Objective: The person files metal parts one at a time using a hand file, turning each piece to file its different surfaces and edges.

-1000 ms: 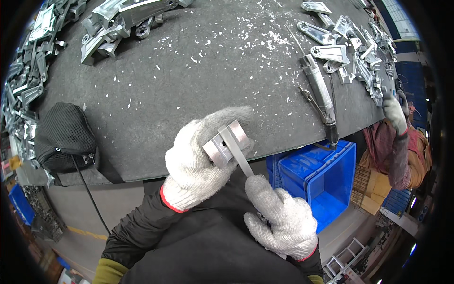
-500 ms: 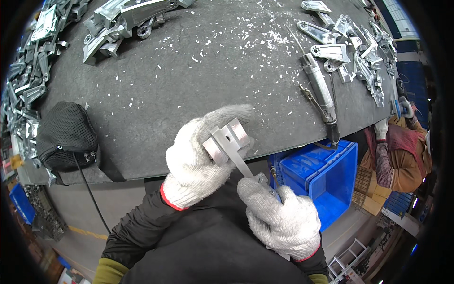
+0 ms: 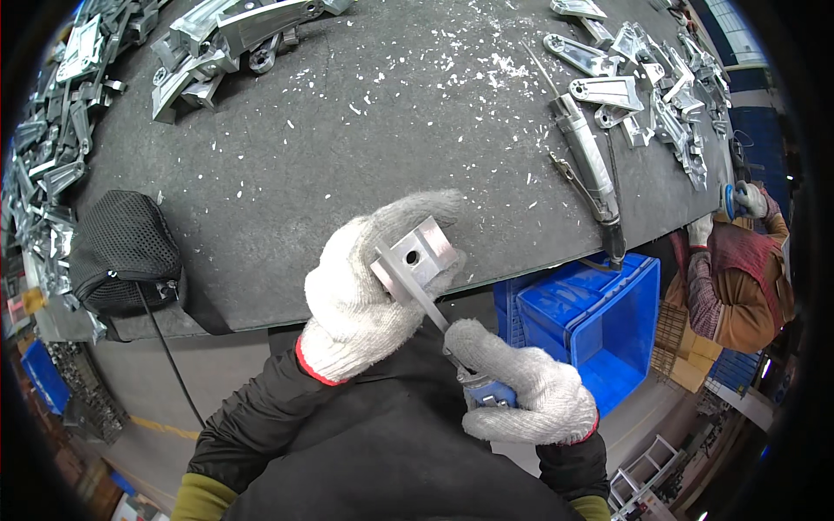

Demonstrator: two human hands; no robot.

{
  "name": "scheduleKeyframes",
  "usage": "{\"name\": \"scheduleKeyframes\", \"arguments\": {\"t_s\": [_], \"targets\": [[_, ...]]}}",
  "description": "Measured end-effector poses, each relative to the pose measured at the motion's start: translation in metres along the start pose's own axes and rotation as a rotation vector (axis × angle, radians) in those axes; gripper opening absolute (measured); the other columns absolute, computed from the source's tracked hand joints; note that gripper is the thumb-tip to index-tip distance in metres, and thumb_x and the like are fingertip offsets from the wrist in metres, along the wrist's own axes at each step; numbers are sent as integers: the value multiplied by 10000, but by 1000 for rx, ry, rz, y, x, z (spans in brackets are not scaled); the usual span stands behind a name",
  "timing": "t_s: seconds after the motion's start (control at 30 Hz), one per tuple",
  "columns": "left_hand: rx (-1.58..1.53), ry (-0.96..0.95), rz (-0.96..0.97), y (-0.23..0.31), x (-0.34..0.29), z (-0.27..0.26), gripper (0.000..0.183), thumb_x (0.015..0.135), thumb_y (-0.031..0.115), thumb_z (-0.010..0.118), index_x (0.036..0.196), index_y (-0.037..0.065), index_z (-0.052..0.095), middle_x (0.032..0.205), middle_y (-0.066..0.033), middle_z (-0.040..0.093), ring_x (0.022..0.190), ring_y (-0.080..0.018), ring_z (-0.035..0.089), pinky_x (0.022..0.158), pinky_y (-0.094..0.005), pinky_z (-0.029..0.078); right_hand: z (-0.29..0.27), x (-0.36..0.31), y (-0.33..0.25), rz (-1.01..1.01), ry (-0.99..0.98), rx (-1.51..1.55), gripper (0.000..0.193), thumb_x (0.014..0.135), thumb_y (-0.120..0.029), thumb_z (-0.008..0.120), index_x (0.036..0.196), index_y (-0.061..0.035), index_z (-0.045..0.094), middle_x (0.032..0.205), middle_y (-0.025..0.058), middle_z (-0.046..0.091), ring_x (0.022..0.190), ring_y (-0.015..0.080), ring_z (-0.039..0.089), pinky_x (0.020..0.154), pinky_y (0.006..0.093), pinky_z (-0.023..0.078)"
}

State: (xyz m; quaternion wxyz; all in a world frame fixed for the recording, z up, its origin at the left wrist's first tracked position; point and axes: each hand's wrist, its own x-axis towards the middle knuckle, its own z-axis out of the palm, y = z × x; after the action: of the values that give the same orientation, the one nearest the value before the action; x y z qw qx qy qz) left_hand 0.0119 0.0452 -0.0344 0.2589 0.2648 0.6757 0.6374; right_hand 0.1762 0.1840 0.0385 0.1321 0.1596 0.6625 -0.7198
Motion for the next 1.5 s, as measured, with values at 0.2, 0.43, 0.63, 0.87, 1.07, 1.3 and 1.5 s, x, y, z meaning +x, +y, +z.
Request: {"name": "scheduleKeyframes", "arguments": {"t_s": [0.2, 0.43, 0.63, 0.87, 1.07, 1.3, 1.5], "targets": [[78, 26, -30, -2, -3, 1, 543, 823, 13, 853, 1314, 3, 622, 1224, -69, 700, 1035, -109, 667, 916, -279, 570, -3, 1, -7, -86, -154, -88, 724, 688, -39, 899, 1346, 74, 618, 1211, 184, 721, 1016, 246, 725, 881, 326, 550], [131, -11, -145, 9, 5, 1, 545, 824, 28, 842, 1325, 42, 626, 1281, -82, 698, 1095, -146, 690, 920, -310, 586, 18, 3, -34, 13, 304, -1184, 499, 738, -128, 797, 1228, -211, 745, 1016, 117, 743, 607, 263, 644, 557, 377, 548], [57, -28, -72, 14, 13, 3, 572, 814, -29, 816, 1344, 30, 610, 1300, -86, 691, 1119, -171, 691, 956, -326, 585, 24, 0, -23, 123, 303, -1467, 518, 755, -113, 737, 1245, -281, 743, 1143, -77, 747, 658, 209, 618, 548, 336, 550], [-24, -66, -86, 10, 13, 2, 575, 828, -79, 767, 1364, 12, 579, 1343, -113, 668, 1217, -205, 663, 987, -338, 578, 21, -1, -21, 79, 319, -1539, 514, 771, -109, 716, 1252, -290, 737, 1146, -96, 745, 638, 196, 601, 548, 317, 555], [-4, -71, -47, 8, 15, 2, 574, 840, -96, 744, 1376, 8, 565, 1313, -123, 683, 1183, -213, 684, 976, -343, 586, 22, 0, -24, 151, 312, -1500, 539, 752, -111, 724, 1261, -289, 734, 1125, -108, 746, 643, 179, 595, 531, 306, 547], [29, -86, -109, 13, 14, 3, 532, 847, -73, 743, 1349, 24, 595, 1278, -117, 703, 1177, -206, 687, 972, -342, 588, 18, -2, -10, -20, 392, -1519, 657, 820, -169, 691, 1404, -463, 621, 695, 13, 466, 459, 161, 451, 383, 314, 441], [88, -1, -22, 2, 14, 7, 521, 807, 4, 781, 1304, 83, 645, 1148, -105, 744, 1051, -236, 731, 895, -342, 592, 21, -2, -25, 106, 375, -1529, 604, 799, -141, 710, 1346, -395, 671, 890, -28, 620, 536, 165, 519, 445, 309, 490]]}}
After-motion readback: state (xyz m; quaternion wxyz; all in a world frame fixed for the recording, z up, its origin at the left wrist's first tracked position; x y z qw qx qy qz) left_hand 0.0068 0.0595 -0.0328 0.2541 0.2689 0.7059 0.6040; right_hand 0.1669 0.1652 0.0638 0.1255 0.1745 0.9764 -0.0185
